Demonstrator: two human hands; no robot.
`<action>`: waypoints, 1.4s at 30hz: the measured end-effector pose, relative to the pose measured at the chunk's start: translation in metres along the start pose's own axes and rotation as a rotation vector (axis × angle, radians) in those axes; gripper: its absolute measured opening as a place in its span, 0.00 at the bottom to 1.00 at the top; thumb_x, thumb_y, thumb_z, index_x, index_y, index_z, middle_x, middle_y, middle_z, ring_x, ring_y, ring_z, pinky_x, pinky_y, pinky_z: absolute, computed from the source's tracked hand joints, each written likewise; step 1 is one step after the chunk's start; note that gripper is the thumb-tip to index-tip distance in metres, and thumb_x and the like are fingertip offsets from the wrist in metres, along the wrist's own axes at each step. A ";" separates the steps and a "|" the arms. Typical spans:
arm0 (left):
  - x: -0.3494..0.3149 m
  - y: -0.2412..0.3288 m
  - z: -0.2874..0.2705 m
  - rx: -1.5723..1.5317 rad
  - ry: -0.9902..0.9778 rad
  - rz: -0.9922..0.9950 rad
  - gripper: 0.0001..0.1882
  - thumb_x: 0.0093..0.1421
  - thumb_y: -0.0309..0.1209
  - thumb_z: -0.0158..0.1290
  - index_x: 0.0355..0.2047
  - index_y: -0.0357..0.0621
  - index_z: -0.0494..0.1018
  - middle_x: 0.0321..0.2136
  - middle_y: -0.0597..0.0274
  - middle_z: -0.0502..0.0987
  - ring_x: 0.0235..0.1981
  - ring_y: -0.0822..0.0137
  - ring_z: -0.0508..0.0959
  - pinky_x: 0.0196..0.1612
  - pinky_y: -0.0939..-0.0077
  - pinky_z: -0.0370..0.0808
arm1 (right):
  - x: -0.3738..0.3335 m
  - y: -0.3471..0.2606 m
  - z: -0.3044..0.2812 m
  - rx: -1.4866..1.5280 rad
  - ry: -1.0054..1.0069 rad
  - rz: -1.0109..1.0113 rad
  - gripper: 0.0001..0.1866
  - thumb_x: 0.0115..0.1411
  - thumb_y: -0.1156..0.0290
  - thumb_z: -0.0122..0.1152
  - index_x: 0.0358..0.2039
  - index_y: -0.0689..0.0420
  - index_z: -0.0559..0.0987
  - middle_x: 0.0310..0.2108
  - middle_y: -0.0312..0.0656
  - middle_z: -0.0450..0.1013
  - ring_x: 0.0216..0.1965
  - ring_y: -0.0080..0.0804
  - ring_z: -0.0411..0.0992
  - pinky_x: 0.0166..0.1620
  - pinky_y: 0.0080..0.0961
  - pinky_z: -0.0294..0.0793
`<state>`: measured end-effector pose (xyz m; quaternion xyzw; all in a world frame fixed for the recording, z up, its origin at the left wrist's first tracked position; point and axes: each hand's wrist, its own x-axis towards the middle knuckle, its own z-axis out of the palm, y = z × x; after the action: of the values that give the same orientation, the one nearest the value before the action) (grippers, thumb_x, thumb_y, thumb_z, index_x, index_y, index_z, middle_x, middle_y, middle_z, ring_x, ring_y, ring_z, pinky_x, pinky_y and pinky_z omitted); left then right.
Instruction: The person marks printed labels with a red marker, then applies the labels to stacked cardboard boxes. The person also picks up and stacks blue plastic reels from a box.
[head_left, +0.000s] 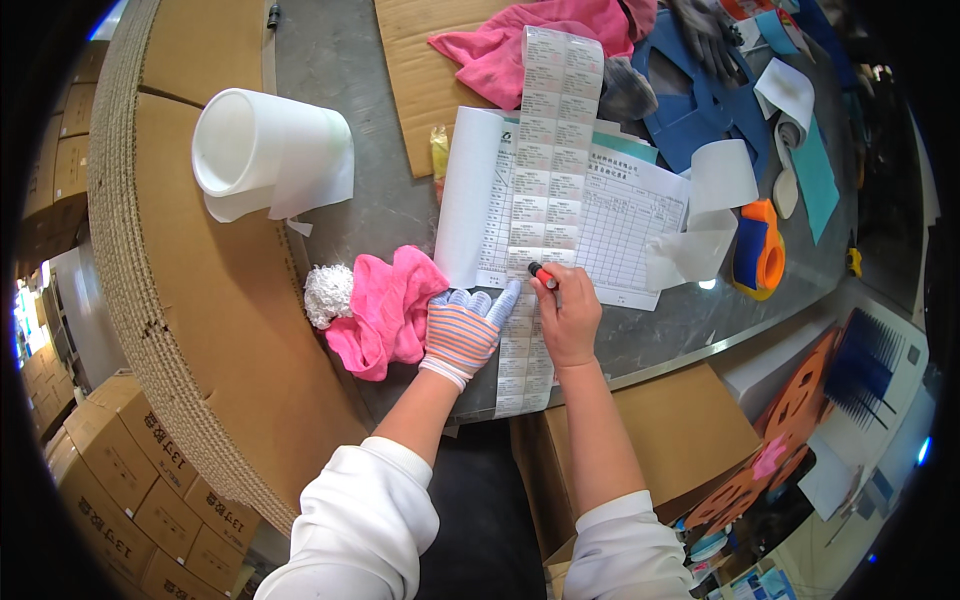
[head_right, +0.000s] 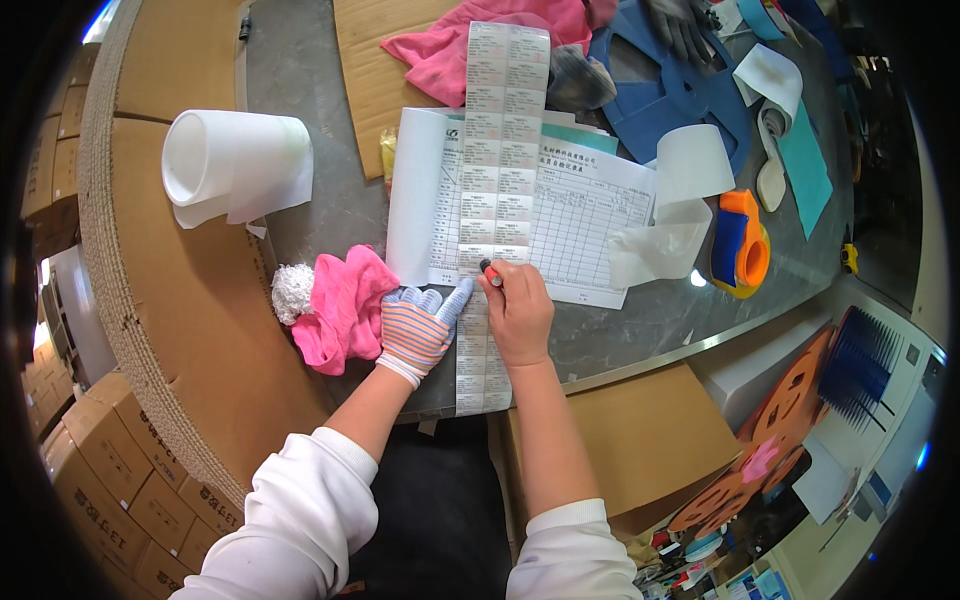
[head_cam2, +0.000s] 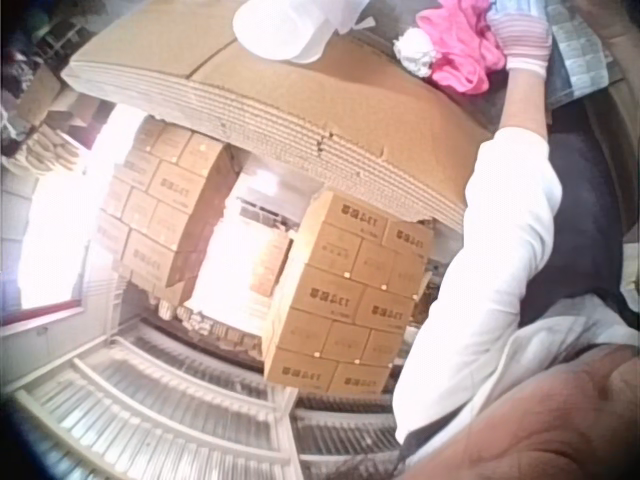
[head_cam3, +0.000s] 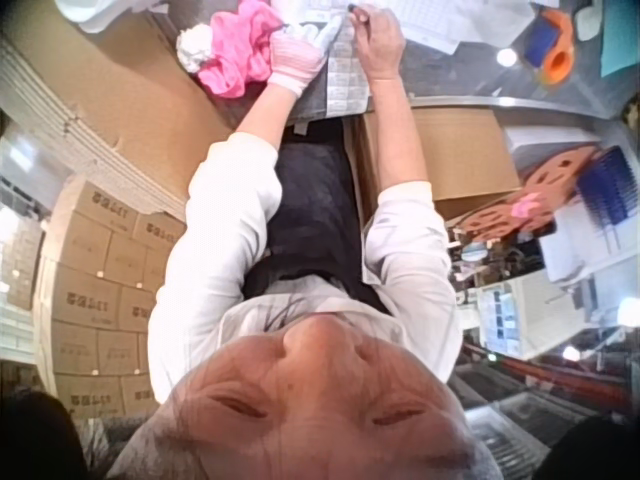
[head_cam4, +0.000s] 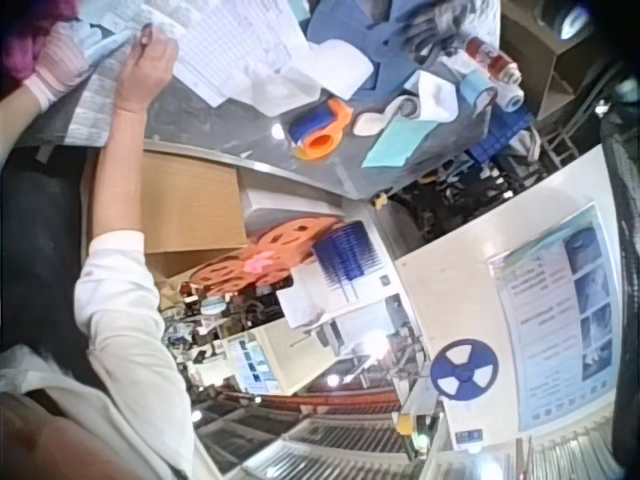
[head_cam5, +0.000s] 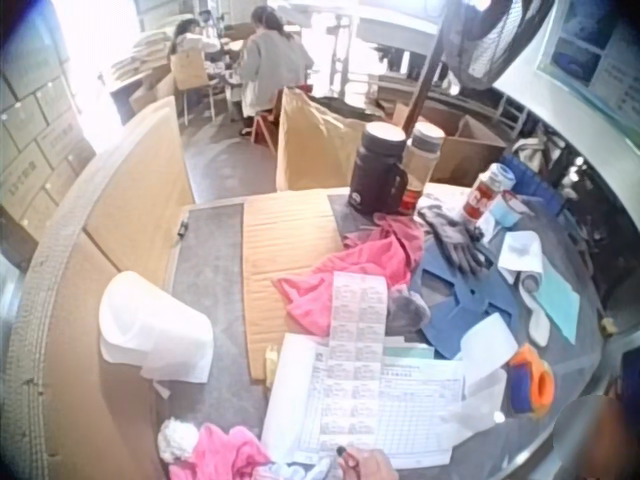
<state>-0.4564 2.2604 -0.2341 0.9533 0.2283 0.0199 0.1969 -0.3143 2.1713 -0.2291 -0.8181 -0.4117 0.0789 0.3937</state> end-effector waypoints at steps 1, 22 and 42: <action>0.000 0.000 0.000 -0.007 0.017 0.008 0.22 0.52 0.28 0.53 0.50 0.53 0.76 0.33 0.61 0.78 0.30 0.56 0.77 0.31 0.57 0.72 | 0.000 0.000 -0.001 0.004 0.000 0.001 0.12 0.55 0.72 0.69 0.39 0.55 0.77 0.27 0.38 0.71 0.28 0.36 0.70 0.30 0.29 0.72; 0.001 0.001 -0.002 0.009 0.029 0.005 0.25 0.52 0.28 0.52 0.52 0.54 0.76 0.33 0.60 0.78 0.30 0.56 0.77 0.32 0.56 0.72 | 0.007 0.001 0.008 -0.090 -0.070 -0.068 0.10 0.56 0.75 0.67 0.39 0.55 0.77 0.27 0.39 0.70 0.29 0.36 0.70 0.33 0.30 0.71; -0.001 -0.003 0.005 -0.008 0.063 0.028 0.25 0.52 0.28 0.52 0.52 0.54 0.76 0.28 0.62 0.77 0.27 0.59 0.77 0.31 0.59 0.72 | -0.007 0.019 -0.024 -0.034 0.003 0.114 0.11 0.59 0.72 0.67 0.42 0.53 0.78 0.27 0.37 0.72 0.27 0.31 0.72 0.30 0.25 0.73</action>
<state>-0.4583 2.2603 -0.2398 0.9545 0.2208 0.0537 0.1929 -0.2962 2.1457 -0.2278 -0.8470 -0.3649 0.0929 0.3751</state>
